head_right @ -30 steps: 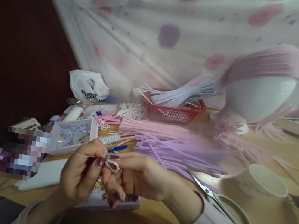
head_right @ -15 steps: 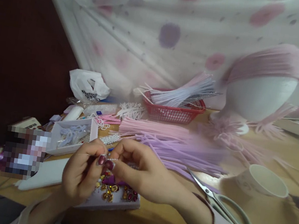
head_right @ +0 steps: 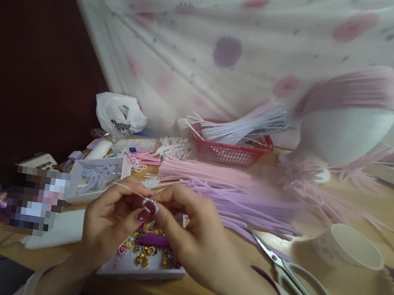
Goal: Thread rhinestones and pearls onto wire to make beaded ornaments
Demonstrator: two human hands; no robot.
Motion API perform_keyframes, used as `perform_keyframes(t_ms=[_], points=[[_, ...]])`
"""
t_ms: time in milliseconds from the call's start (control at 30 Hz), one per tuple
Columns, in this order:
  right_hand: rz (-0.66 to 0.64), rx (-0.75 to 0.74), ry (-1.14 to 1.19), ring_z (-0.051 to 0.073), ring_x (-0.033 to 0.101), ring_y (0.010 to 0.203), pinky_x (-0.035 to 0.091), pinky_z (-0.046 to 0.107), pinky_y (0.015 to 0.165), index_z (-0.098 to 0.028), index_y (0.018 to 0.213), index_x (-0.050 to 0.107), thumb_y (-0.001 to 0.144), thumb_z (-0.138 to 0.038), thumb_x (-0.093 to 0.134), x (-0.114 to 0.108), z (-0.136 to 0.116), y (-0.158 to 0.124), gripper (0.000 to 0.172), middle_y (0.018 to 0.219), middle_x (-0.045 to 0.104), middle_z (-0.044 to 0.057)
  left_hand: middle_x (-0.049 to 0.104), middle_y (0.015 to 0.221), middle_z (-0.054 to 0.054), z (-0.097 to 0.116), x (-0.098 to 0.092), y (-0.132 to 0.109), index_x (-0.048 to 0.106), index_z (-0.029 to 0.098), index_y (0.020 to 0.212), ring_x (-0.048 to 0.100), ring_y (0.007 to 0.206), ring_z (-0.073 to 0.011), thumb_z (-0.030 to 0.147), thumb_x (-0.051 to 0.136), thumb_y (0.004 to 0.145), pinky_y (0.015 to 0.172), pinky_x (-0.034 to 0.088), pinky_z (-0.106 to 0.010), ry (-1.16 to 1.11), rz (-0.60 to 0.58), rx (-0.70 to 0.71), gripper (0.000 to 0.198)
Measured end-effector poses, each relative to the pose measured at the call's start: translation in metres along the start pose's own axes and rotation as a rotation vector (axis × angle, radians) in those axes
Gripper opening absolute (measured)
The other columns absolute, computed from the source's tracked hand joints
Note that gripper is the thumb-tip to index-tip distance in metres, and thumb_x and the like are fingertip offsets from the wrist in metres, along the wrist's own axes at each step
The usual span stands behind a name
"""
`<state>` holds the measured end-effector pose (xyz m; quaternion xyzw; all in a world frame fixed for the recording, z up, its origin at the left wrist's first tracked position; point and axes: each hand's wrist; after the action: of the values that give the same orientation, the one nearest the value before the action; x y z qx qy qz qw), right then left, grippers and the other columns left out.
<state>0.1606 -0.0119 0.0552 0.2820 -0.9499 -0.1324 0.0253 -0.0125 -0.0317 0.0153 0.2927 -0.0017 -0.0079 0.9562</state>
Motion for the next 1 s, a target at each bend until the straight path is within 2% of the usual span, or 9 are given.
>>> perform_keyframes(t_ms=[100,233,433,600,733,867,1000], points=[[-0.004,-0.009,-0.033,0.013,0.063,0.075,0.052,0.024,0.069,-0.018,0.096,0.069,0.095,-0.032,0.062,-0.001,0.003,0.002,0.016,0.084,0.068,0.003,0.064,0.094,-0.003,0.001,-0.001,0.004,0.073,0.026,0.102,0.06,0.081,-0.0126,0.014,0.07,0.086,0.064,0.051,-0.02,0.053,0.025,0.068,0.019],[-0.033,0.08,0.081,0.015,0.067,0.083,0.056,0.028,0.076,-0.018,0.104,0.064,0.096,-0.035,0.06,0.0,0.008,0.004,0.019,0.093,0.069,0.005,0.062,0.089,-0.002,0.002,-0.002,0.008,0.076,0.026,0.095,0.06,0.085,-0.013,0.012,0.07,0.086,0.07,0.052,-0.021,0.093,0.093,0.092,0.017],[-0.025,0.107,0.161,0.011,0.066,0.077,0.054,0.023,0.07,-0.018,0.096,0.056,0.092,-0.041,0.066,0.003,0.011,0.004,0.025,0.083,0.067,0.002,0.059,0.087,-0.002,0.002,-0.005,0.008,0.074,0.024,0.088,0.057,0.086,-0.0138,0.016,0.07,0.087,0.072,0.05,-0.022,0.077,0.066,0.045,0.008],[-0.061,0.188,0.199,0.012,0.068,0.075,0.058,0.026,0.072,-0.018,0.092,0.056,0.09,-0.042,0.068,0.003,0.011,0.006,0.028,0.082,0.069,0.002,0.058,0.082,-0.002,0.001,-0.007,0.009,0.073,0.02,0.08,0.057,0.079,-0.0135,0.023,0.072,0.087,0.069,0.049,-0.023,-0.02,0.066,-0.029,0.007],[-0.018,0.245,0.239,0.013,0.07,0.071,0.06,0.026,0.068,-0.018,0.092,0.056,0.085,-0.044,0.074,0.002,0.009,0.009,0.032,0.075,0.07,0.001,0.061,0.087,-0.003,-0.001,-0.006,0.01,0.075,0.02,0.086,0.06,0.082,-0.0136,0.022,0.071,0.087,0.074,0.052,-0.024,-0.09,0.053,-0.116,0.004],[-0.01,0.238,0.252,0.012,0.07,0.067,0.06,0.025,0.067,-0.018,0.091,0.056,0.083,-0.044,0.075,0.003,0.005,0.009,0.033,0.075,0.071,0.001,0.064,0.093,-0.003,-0.005,-0.005,0.009,0.075,0.023,0.095,0.061,0.085,-0.0132,0.021,0.072,0.087,0.074,0.054,-0.022,-0.147,0.062,-0.105,0.009],[-0.019,0.229,0.242,0.013,0.071,0.071,0.061,0.025,0.07,-0.018,0.094,0.059,0.084,-0.043,0.074,0.004,0.005,0.007,0.031,0.077,0.071,0.001,0.066,0.085,0.0,-0.008,-0.006,0.009,0.074,0.023,0.083,0.061,0.082,-0.0111,0.021,0.07,0.088,0.076,0.052,-0.021,-0.186,0.11,-0.07,0.007]])
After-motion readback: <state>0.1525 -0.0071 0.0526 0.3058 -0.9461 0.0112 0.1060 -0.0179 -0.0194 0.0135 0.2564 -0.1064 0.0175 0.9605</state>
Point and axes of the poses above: each hand's wrist, its own y-axis towards the middle knuckle, its own x-axis out of the palm, z = x × y
